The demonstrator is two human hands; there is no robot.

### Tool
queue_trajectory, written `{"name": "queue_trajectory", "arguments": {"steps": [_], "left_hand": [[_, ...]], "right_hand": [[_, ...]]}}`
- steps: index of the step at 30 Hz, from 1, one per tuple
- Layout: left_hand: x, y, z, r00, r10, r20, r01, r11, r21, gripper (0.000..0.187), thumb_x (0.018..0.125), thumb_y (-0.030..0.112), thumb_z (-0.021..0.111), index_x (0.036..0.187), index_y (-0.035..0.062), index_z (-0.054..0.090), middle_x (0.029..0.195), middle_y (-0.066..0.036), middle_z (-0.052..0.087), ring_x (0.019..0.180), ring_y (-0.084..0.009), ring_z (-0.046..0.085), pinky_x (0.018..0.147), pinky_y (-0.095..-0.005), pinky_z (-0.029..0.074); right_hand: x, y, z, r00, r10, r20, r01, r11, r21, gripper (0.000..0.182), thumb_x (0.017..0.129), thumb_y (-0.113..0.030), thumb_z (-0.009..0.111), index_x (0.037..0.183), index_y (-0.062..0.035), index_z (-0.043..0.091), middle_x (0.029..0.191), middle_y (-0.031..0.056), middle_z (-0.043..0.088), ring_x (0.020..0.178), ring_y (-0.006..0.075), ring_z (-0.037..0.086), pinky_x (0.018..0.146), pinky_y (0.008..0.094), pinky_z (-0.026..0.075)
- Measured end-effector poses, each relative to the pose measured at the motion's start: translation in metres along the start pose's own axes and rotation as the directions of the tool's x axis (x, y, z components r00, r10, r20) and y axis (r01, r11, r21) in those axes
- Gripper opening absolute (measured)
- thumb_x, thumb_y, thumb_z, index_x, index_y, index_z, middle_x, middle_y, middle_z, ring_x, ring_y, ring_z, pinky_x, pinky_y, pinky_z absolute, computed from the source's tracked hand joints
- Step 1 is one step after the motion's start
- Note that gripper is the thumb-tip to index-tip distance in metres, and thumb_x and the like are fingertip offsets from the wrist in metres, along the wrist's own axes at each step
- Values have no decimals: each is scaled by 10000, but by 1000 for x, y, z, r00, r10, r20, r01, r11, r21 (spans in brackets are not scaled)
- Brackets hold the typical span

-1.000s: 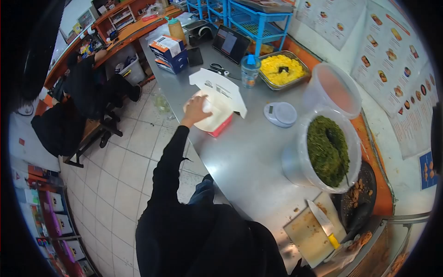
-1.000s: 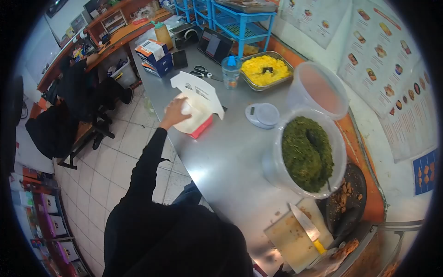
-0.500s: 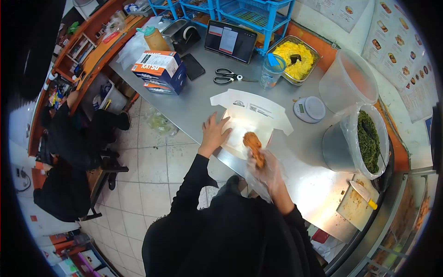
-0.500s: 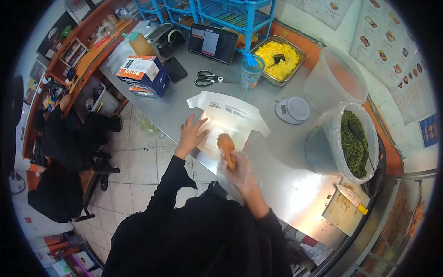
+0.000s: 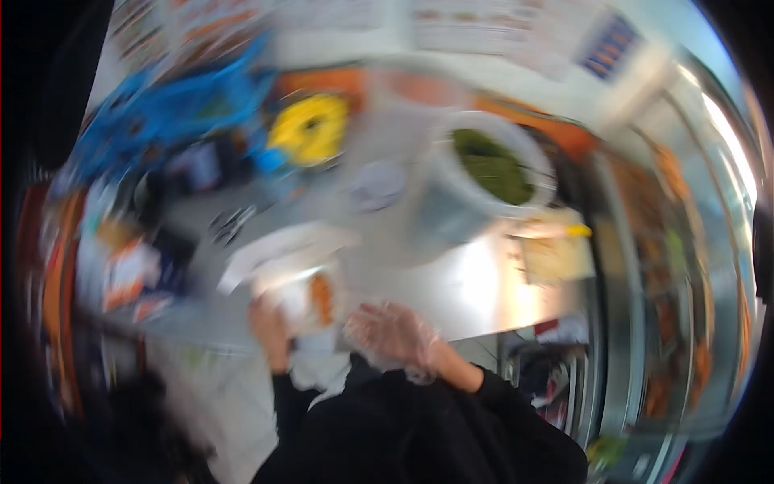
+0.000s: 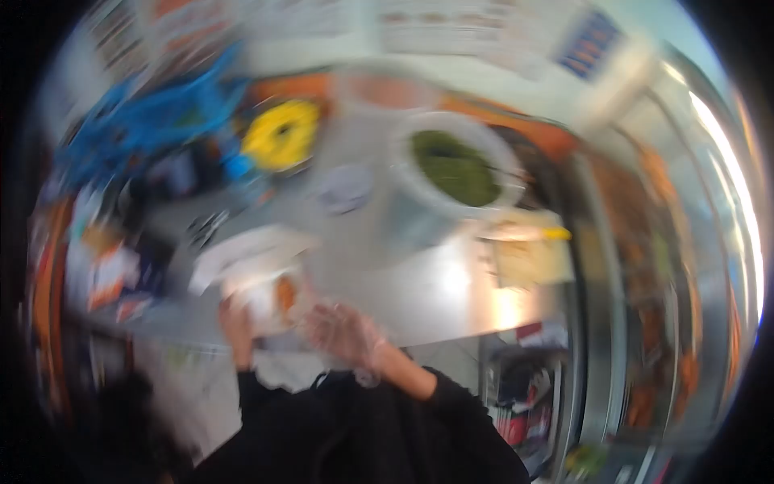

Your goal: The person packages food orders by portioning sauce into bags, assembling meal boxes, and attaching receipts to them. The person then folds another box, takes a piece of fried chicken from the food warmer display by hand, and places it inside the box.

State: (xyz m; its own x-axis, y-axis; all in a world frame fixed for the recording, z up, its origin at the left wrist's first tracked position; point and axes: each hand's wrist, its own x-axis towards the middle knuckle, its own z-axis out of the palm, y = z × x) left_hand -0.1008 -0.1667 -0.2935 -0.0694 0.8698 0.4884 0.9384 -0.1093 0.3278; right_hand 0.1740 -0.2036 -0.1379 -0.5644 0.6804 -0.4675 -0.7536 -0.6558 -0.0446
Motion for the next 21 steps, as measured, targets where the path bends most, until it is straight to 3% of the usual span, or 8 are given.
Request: {"name": "queue_trajectory", "arguments": {"steps": [1, 3, 5, 8, 9, 14, 19, 21], "left_hand": [[10, 13, -17, 993, -115, -22, 112, 987, -114, 368, 830, 213, 521, 1145, 27, 484, 1135, -192, 486, 1082, -358, 419, 924, -452, 315], [38, 35, -35, 992, 55, -111, -74, 981, -179, 312, 841, 214, 516, 1089, 24, 528, 1149, -182, 483, 1056, -357, 446, 901, -451, 341], [60, 88, -51, 977, 28, -210, -69, 979, -191, 273, 852, 183, 496, 1060, 10, 535, 1056, -162, 526, 1011, -334, 480, 865, -425, 373], [75, 207, -59, 978, 69, -198, -156, 869, -469, 228, 851, 135, 479, 1020, -6, 535, 977, -149, 546, 981, -307, 495, 836, -394, 390], [76, 249, -62, 971, 116, -209, -216, 803, -555, 213, 850, 121, 474, 1006, -10, 535, 956, -145, 549, 970, -300, 500, 828, -383, 394], [54, 477, -70, 818, 525, -234, -460, 354, -814, 151, 801, 35, 507, 944, 16, 549, 932, -136, 563, 877, -277, 538, 779, -339, 413], [34, 713, -111, 457, 734, -503, -361, -365, -859, 182, 762, -5, 555, 941, 27, 545, 906, -117, 590, 814, -244, 574, 715, -306, 445], [29, 803, -148, 312, 662, -681, -285, -618, -732, 196, 785, 17, 551, 980, 23, 529, 911, -115, 592, 828, -197, 584, 729, -278, 453]], "right_hand": [[-25, -14, 15, 993, -102, -58, 102, 995, -11, 345, 845, -341, 485, 1042, -58, 474, 1053, 114, 509, 990, 266, 480, 890, 368, 376], [-79, -53, -4, 926, -377, -20, 378, 925, 44, 348, 845, -366, 487, 1030, -71, 487, 1050, 98, 520, 962, 264, 497, 869, 371, 388], [-139, -83, -33, 808, -589, 19, 582, 802, 133, 319, 853, -395, 478, 954, -103, 558, 991, 66, 575, 883, 242, 541, 829, 379, 411], [-255, -115, -80, 318, -945, 78, 934, 327, 142, 247, 828, -359, 537, 828, -127, 621, 873, 26, 626, 800, 177, 579, 754, 319, 454], [-299, -127, -105, 178, -979, -103, 972, 159, 174, 210, 834, -295, 541, 865, -101, 614, 891, 39, 628, 806, 165, 599, 736, 313, 481], [-507, -125, -176, -330, -941, -74, 944, -331, 10, 206, 867, -222, 482, 855, -82, 632, 864, 76, 626, 830, 208, 584, 702, 356, 500], [-666, -130, -191, -644, -759, 94, 738, -649, -186, 244, 873, -220, 468, 927, -37, 619, 896, 102, 625, 821, 210, 571, 708, 333, 482], [-709, -136, -218, -631, -761, 153, 705, -644, -296, 316, 830, -274, 516, 978, -4, 586, 973, 143, 591, 831, 248, 568, 739, 349, 469]]}}
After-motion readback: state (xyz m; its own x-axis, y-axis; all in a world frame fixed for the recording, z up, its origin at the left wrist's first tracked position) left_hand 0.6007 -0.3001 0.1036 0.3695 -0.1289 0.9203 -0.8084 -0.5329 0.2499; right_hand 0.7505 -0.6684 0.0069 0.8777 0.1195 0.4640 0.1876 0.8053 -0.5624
